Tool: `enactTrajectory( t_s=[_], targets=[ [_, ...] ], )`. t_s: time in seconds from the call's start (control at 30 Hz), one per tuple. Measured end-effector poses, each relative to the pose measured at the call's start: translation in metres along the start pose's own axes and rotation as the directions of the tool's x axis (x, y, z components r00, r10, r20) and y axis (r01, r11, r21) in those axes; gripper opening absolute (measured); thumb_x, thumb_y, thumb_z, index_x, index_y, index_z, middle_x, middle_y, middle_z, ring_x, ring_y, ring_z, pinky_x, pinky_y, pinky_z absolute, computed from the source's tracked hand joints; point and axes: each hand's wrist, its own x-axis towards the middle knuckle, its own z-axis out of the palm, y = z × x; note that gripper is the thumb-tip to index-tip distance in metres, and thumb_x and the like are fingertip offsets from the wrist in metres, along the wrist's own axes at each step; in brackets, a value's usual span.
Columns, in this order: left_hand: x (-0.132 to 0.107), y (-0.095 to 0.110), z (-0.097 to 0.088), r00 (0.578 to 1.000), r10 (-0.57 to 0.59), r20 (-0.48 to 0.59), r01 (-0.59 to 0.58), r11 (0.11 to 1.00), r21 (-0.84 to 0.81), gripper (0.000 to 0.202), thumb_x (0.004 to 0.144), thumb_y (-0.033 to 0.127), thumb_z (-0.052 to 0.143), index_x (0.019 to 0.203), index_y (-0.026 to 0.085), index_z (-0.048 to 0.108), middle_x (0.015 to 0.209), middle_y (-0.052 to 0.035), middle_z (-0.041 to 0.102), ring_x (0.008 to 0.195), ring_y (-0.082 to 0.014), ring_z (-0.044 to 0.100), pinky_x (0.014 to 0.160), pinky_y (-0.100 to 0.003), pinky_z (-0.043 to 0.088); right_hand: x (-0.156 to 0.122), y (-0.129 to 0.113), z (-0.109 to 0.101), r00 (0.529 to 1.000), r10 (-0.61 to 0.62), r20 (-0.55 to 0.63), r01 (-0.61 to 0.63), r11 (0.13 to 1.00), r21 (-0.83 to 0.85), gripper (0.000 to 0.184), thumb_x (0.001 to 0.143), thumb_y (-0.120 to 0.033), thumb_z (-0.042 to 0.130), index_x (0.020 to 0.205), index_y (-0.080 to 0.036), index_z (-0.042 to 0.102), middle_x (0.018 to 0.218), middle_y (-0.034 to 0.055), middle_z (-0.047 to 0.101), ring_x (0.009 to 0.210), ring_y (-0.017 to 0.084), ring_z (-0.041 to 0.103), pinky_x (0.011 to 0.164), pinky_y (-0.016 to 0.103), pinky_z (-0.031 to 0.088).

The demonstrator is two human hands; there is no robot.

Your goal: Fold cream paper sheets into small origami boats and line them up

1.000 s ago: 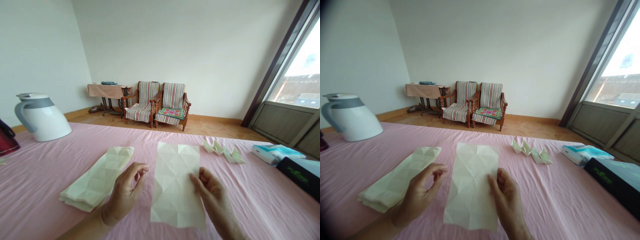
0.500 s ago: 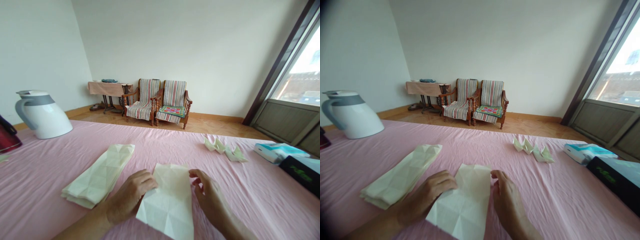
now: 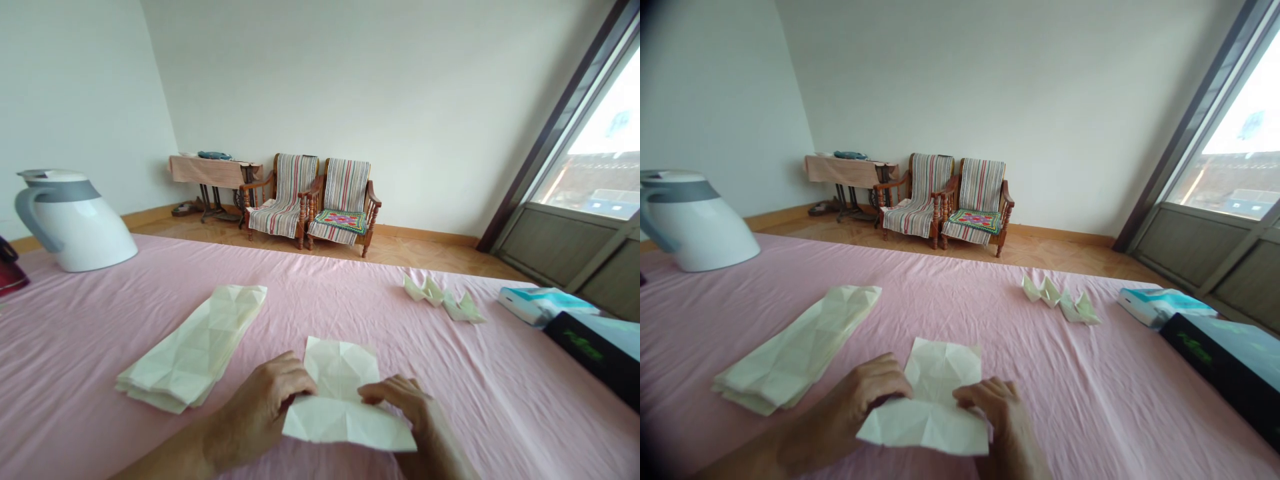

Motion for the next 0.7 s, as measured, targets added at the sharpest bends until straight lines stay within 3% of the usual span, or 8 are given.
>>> enactTrajectory(
  t_s=[0.1,0.17,0.27,0.4,0.53,0.6,0.7],
  targets=[
    [-0.002,-0.002,0.006,0.986,-0.162,-0.033,0.159,0.984,-0.074,0.017,0.085,0.013,0.056,0.096,0.020,0.066,0.087,-0.0005,0.065,0.081,-0.0157,0.058,0.071,-0.024,0.041,-0.005,0.004,0.011,0.974,0.200,-0.108,-0.182,0.971,0.157,0.023,0.083,-0.034,0.054,0.097,-0.025,0.070,0.085,0.0034,0.072,0.075,0.020,0.066,0.068,0.028,0.047],
    [-0.002,-0.007,0.010,0.962,-0.264,-0.065,0.255,0.960,-0.118,0.026,0.082,0.013,0.057,0.106,0.020,0.063,0.087,0.0003,0.065,0.077,-0.0148,0.058,0.068,-0.023,0.041,-0.004,0.008,0.020,0.935,0.348,-0.068,-0.323,0.915,0.244,0.031,0.083,-0.036,0.053,0.106,-0.019,0.066,0.079,0.0042,0.070,0.067,0.018,0.063,0.060,0.026,0.046],
    [-0.001,-0.016,0.018,0.939,-0.315,-0.139,0.288,0.940,-0.185,0.040,0.083,0.017,0.057,0.124,0.017,0.052,0.073,0.0039,0.061,0.066,-0.0128,0.056,0.063,-0.022,0.041,0.002,0.014,0.033,0.896,0.440,-0.050,-0.404,0.858,0.318,0.044,0.083,-0.039,0.055,0.118,-0.013,0.057,0.071,0.0033,0.066,0.060,0.017,0.059,0.054,0.025,0.044],
    [0.001,-0.024,0.025,0.920,-0.323,-0.223,0.284,0.940,-0.188,0.063,0.083,0.014,0.055,0.142,0.020,0.033,0.068,0.0067,0.057,0.060,-0.0111,0.054,0.060,-0.021,0.040,0.008,0.016,0.043,0.871,0.460,-0.175,-0.376,0.852,0.364,0.064,0.084,-0.044,0.052,0.139,-0.014,0.037,0.075,0.0028,0.063,0.062,0.018,0.060,0.054,0.026,0.044],
    [0.002,-0.026,0.028,0.915,-0.299,-0.270,0.265,0.952,-0.156,0.077,0.081,0.008,0.053,0.148,0.025,0.020,0.070,0.0077,0.057,0.057,-0.0097,0.052,0.059,-0.019,0.041,0.010,0.018,0.043,0.867,0.431,-0.250,-0.371,0.894,0.252,0.073,0.085,-0.043,0.053,0.147,-0.016,0.026,0.068,-0.0025,0.055,0.050,0.015,0.053,0.047,0.024,0.040],
    [0.003,-0.025,0.027,0.923,-0.272,-0.271,0.251,0.962,-0.111,0.072,0.080,0.006,0.052,0.146,0.025,0.028,0.072,0.0063,0.058,0.058,-0.0096,0.053,0.059,-0.019,0.042,0.009,0.020,0.041,0.884,0.379,-0.273,-0.345,0.924,0.164,0.071,0.086,-0.041,0.053,0.147,-0.017,0.028,0.063,-0.0045,0.050,0.046,0.014,0.049,0.045,0.024,0.038],
    [0.003,-0.020,0.024,0.949,-0.215,-0.231,0.217,0.976,-0.020,0.045,0.082,0.007,0.052,0.124,0.021,0.057,0.078,0.0009,0.062,0.066,-0.0118,0.057,0.063,-0.020,0.044,0.006,0.026,0.039,0.929,0.252,-0.272,-0.249,0.967,0.046,0.062,0.089,-0.040,0.048,0.146,-0.019,0.033,0.059,-0.0051,0.046,0.042,0.014,0.046,0.042,0.024,0.037]
  ],
)
